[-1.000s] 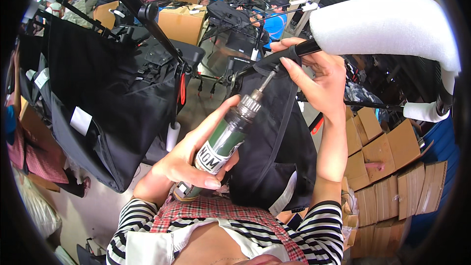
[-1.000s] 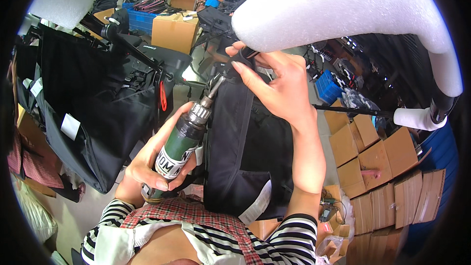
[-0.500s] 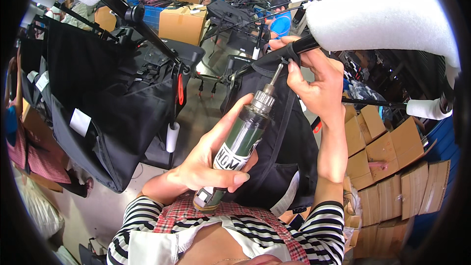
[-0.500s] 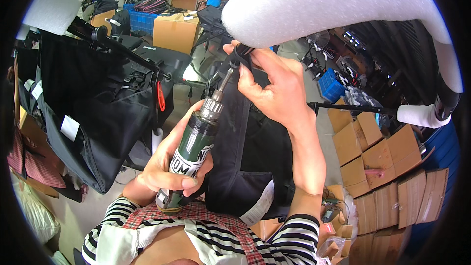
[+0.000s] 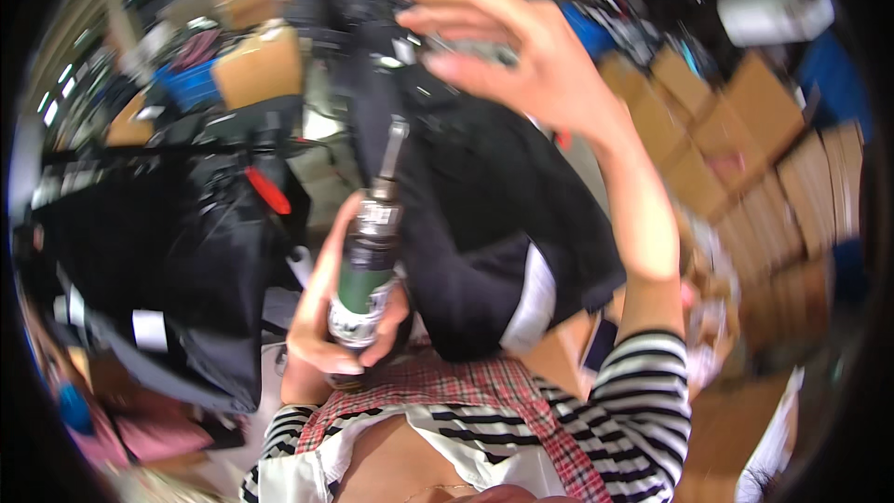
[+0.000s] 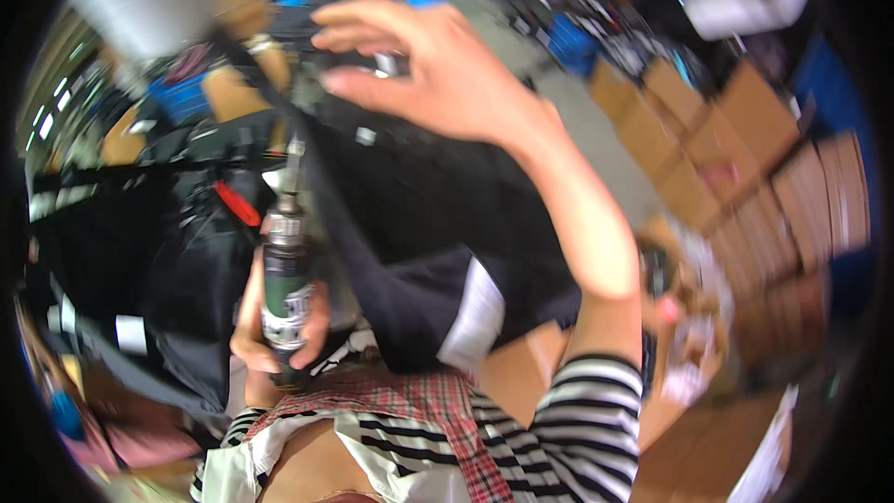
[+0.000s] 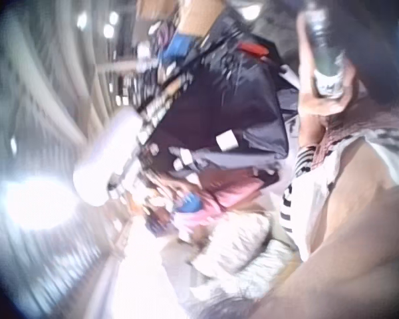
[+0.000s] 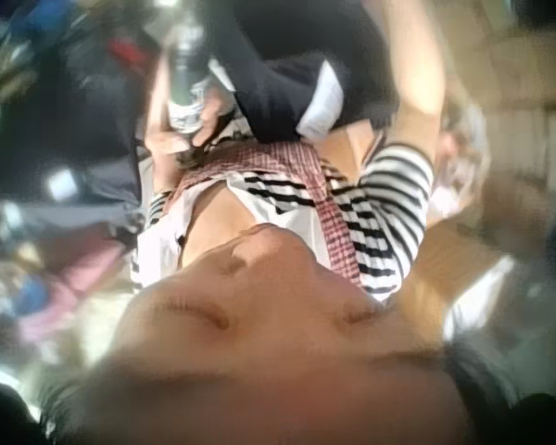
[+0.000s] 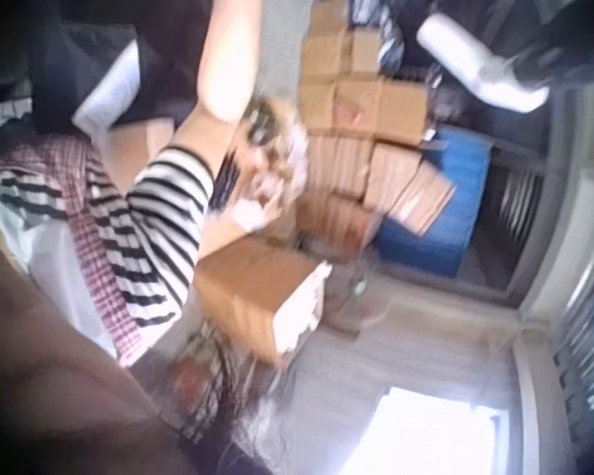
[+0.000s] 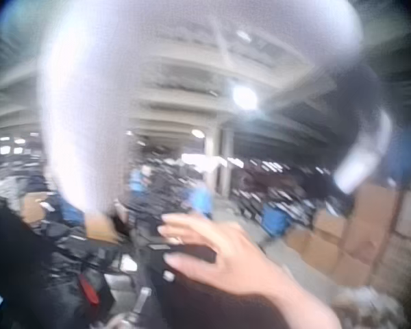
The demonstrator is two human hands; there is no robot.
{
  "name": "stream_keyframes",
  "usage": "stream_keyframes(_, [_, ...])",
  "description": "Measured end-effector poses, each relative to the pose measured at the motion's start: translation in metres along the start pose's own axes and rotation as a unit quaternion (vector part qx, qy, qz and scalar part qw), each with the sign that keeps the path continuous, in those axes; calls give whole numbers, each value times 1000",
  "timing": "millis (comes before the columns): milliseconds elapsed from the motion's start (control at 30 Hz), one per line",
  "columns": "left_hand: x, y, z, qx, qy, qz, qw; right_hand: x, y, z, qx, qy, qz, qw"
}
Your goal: The person uses a cordless drill to attach black plastic fasteners to a black fabric bag, repeatedly picking fasteners from a table and securing them into the bag's fabric. The person rotates the bag to access different attachment points and continues the process across multiple fasteners.
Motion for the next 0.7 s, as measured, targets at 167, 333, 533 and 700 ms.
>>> stream_keyframes(167, [43,15,15,377,370,-59,847,-65,82,-164,22,-263,-183,947])
stream_keyframes(333, [57,20,19,453,408,-49,791,-100,114,-429,9,-540,-229,810])
stream_keyframes(533, [72,32,26,445,420,-91,786,-64,38,-566,224,-640,-322,660])
stream_keyframes(700, [67,25,17,411,349,-45,841,-82,9,-598,257,-646,-297,655])
Point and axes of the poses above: each hand's wrist, its own z-axis towards the middle knuckle, its own y-axis out of the back of the hand, x = y × z, the point moved 7 cm from there along z, towards the middle knuckle, and after that the axes turned 5 degrees about -z, right-handed, at the moved point
